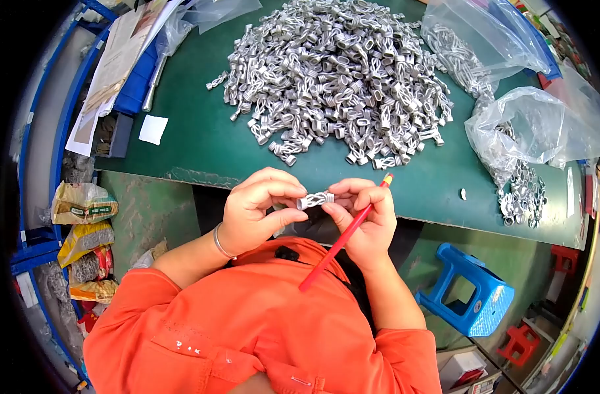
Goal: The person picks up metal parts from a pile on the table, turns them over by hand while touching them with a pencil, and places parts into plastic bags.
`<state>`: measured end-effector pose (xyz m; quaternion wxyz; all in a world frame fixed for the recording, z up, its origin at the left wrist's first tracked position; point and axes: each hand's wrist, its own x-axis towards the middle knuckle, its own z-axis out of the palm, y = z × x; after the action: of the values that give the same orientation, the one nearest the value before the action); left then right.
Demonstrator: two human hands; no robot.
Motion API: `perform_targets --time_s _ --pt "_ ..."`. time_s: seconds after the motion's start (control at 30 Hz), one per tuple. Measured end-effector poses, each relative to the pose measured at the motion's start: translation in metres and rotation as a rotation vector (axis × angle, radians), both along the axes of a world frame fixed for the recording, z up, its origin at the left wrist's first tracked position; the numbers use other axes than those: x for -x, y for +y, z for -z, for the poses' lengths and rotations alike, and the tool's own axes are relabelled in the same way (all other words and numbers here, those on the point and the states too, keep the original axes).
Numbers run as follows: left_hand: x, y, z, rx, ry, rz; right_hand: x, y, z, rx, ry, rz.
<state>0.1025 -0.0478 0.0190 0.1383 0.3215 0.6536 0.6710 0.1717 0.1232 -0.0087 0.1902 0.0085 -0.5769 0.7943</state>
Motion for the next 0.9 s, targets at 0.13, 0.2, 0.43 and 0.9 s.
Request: perform_targets --time_s 0.13,0.2,0.43,0.9 --pt "0.0 0.0 0.003 -0.011 -0.011 -0.027 -0.005 0.001 0.001 -0.137 0.098 0.073" --pt "-0.001 -0.001 0.003 -0.004 -0.009 -0.02 -0.007 0.001 0.0 -0.179 0.122 0.094" --pt "-0.002 -0.011 0.008 0.174 0.066 -0.004 -0.005 0.02 -0.007 -0.604 0.081 0.119" --pt "0.002 -0.01 0.006 0.289 0.032 0.036 0.039 0.032 -0.004 -1.265 0.201 0.483"
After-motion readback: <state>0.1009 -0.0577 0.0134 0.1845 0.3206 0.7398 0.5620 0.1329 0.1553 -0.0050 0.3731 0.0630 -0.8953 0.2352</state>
